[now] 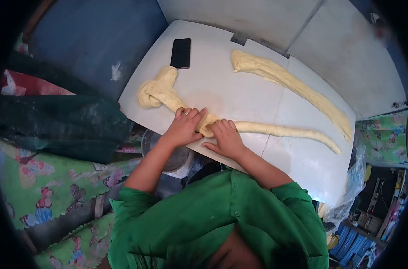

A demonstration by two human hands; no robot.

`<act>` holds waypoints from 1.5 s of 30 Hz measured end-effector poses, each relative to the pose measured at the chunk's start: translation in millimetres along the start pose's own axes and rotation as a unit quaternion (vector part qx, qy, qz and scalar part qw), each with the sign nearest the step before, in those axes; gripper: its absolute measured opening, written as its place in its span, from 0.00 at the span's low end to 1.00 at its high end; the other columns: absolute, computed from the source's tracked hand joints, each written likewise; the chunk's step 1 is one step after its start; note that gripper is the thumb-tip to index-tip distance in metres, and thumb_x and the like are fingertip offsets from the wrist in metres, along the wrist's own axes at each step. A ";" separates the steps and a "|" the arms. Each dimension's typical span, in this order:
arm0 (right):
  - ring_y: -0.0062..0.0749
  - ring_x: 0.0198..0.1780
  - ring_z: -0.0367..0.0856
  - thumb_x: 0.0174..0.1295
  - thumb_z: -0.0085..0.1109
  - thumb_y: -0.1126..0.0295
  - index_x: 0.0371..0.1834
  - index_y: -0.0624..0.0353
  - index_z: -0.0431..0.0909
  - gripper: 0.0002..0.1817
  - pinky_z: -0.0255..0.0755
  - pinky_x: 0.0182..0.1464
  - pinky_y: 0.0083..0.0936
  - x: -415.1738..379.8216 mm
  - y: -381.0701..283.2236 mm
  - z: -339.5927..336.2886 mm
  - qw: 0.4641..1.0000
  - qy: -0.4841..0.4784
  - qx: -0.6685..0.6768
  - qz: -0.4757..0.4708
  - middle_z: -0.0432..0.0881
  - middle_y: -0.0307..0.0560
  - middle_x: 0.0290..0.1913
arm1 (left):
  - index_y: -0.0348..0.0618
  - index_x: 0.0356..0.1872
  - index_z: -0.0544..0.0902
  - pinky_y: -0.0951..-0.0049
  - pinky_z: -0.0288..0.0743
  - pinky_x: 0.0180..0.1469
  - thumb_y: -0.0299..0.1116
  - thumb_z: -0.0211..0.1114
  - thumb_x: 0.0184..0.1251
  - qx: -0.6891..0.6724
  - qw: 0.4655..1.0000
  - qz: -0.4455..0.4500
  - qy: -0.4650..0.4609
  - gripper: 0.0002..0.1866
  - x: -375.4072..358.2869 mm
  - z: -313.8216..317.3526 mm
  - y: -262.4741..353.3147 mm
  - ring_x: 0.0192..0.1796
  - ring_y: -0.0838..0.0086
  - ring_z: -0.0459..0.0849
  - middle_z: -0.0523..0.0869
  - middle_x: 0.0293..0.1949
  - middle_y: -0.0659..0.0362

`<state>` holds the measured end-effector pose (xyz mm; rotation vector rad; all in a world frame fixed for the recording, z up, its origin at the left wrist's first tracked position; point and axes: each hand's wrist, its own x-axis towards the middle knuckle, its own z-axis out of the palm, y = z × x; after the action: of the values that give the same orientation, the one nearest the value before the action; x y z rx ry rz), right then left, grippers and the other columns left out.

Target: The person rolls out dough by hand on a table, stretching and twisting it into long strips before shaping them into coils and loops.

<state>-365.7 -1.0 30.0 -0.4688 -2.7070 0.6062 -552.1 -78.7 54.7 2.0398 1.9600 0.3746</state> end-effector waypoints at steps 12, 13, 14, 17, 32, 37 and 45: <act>0.42 0.45 0.78 0.46 0.66 0.66 0.46 0.56 0.72 0.22 0.65 0.52 0.36 23.4 -5.4 -8.5 0.986 -0.055 0.072 0.143 0.81 0.48 0.39 | 0.42 0.38 0.77 0.62 0.65 0.52 0.33 0.67 0.44 -0.184 0.982 -0.038 -0.027 0.17 8.4 -18.4 13.8 0.41 0.57 0.80 0.81 0.30 0.54; 0.42 0.44 0.78 0.47 0.65 0.65 0.43 0.56 0.72 0.20 0.66 0.51 0.36 22.6 -6.7 -7.8 0.989 -0.046 0.058 0.125 0.81 0.47 0.37 | 0.42 0.38 0.77 0.62 0.65 0.52 0.33 0.67 0.44 -0.186 0.981 -0.038 -0.028 0.17 8.0 -15.8 12.4 0.41 0.57 0.80 0.81 0.30 0.54; 0.43 0.42 0.79 0.48 0.64 0.64 0.40 0.57 0.73 0.17 0.66 0.50 0.37 21.3 -8.1 -7.3 0.993 -0.037 0.044 0.107 0.82 0.47 0.36 | 0.43 0.37 0.77 0.62 0.65 0.51 0.33 0.67 0.45 -0.130 0.991 -0.010 -0.038 0.16 7.3 -10.5 10.0 0.42 0.58 0.80 0.81 0.31 0.55; 0.44 0.37 0.80 0.50 0.62 0.61 0.35 0.57 0.76 0.14 0.70 0.45 0.37 18.3 -8.3 -9.0 0.989 -0.119 -0.026 0.090 0.82 0.48 0.31 | 0.44 0.36 0.76 0.64 0.64 0.50 0.33 0.66 0.47 -0.008 0.997 0.047 -0.059 0.14 3.3 3.2 11.5 0.42 0.61 0.80 0.81 0.32 0.57; 0.33 0.42 0.76 0.49 0.64 0.50 0.50 0.64 0.73 0.32 0.69 0.44 0.27 -73.0 15.5 -160.9 0.842 0.107 0.508 0.147 0.78 0.52 0.43 | 0.43 0.54 0.78 0.60 0.52 0.66 0.31 0.60 0.44 -0.174 0.981 0.062 0.062 0.28 3.0 -4.4 -9.7 0.63 0.55 0.65 0.72 0.55 0.48; 0.48 0.63 0.66 0.60 0.56 0.50 0.65 0.54 0.64 0.32 0.57 0.62 0.50 -42.7 -11.2 -43.2 0.967 -0.132 0.060 0.212 0.66 0.53 0.64 | 0.52 0.48 0.83 0.48 0.40 0.71 0.30 0.63 0.41 -0.014 0.995 0.070 -0.070 0.25 -38.2 -2.6 -0.8 0.69 0.53 0.59 0.70 0.59 0.51; 0.49 0.75 0.49 0.64 0.47 0.46 0.73 0.52 0.52 0.38 0.38 0.70 0.62 51.0 51.0 5.0 0.951 0.087 -0.226 0.195 0.51 0.55 0.74 | 0.46 0.61 0.73 0.46 0.40 0.72 0.36 0.65 0.56 -0.056 0.998 -0.026 0.005 0.28 -58.0 -2.3 32.0 0.75 0.52 0.50 0.62 0.68 0.49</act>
<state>-400.7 60.4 14.6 -1.1340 -2.5837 0.0159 -525.9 -137.7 69.6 1.9172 1.9482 0.4728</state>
